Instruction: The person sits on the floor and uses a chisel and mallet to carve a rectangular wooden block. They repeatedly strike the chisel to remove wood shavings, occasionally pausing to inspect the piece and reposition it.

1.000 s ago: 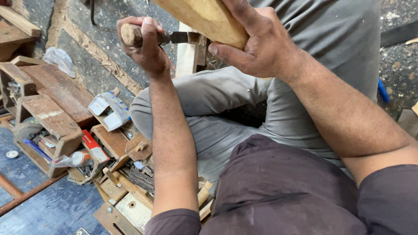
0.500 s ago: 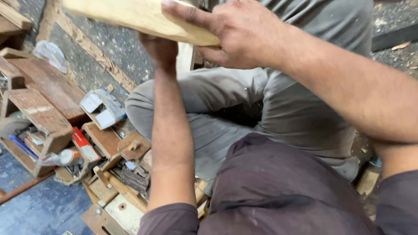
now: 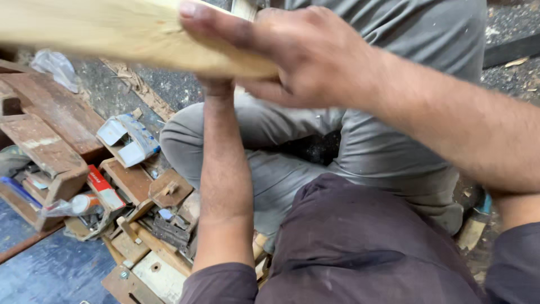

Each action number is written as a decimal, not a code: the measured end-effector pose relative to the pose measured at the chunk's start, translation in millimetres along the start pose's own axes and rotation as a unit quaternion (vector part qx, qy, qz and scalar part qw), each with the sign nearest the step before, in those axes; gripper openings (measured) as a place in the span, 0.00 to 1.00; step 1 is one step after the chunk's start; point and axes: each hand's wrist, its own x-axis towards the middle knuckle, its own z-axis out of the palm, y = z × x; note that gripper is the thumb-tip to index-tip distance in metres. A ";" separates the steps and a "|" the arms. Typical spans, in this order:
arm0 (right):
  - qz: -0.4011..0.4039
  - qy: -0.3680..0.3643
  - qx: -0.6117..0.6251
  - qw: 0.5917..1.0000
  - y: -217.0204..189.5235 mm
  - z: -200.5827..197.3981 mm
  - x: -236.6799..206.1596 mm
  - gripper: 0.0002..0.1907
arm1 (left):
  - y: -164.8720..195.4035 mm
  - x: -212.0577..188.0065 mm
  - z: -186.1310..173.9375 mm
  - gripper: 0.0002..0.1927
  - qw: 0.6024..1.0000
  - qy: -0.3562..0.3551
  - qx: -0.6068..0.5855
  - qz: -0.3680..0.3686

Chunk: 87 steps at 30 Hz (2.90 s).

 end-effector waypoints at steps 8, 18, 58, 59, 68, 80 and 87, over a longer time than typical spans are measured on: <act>-0.060 0.108 0.004 0.992 10.5 3.4 -3.3 0.47 | -11.0 17.4 -0.1 0.16 0.999 0.033 -0.006 0.019; -0.007 0.109 -0.041 0.993 17.2 14.7 -2.2 0.53 | 48.5 27.2 -2.2 0.14 0.959 0.035 0.245 0.139; 0.093 0.155 0.513 0.839 -11.0 59.7 -144.1 0.43 | 304.7 25.4 -5.4 0.36 0.907 -0.052 -0.384 -0.168; 0.095 0.159 0.535 0.824 -10.9 60.9 -147.1 0.41 | 288.9 32.2 -16.8 0.37 0.921 -0.076 -0.346 -0.160; 0.208 0.193 0.722 0.631 23.6 84.1 -154.0 0.31 | 111.4 50.0 -12.8 0.53 0.714 -0.363 0.496 -0.335; 0.214 0.208 0.833 0.465 50.9 89.1 -167.8 0.26 | 62.0 60.8 -42.4 0.41 0.710 -0.422 0.268 -0.496; 0.216 0.214 0.818 0.488 45.5 83.3 -181.4 0.26 | 93.3 81.1 -13.8 0.26 0.634 -0.427 0.301 -0.570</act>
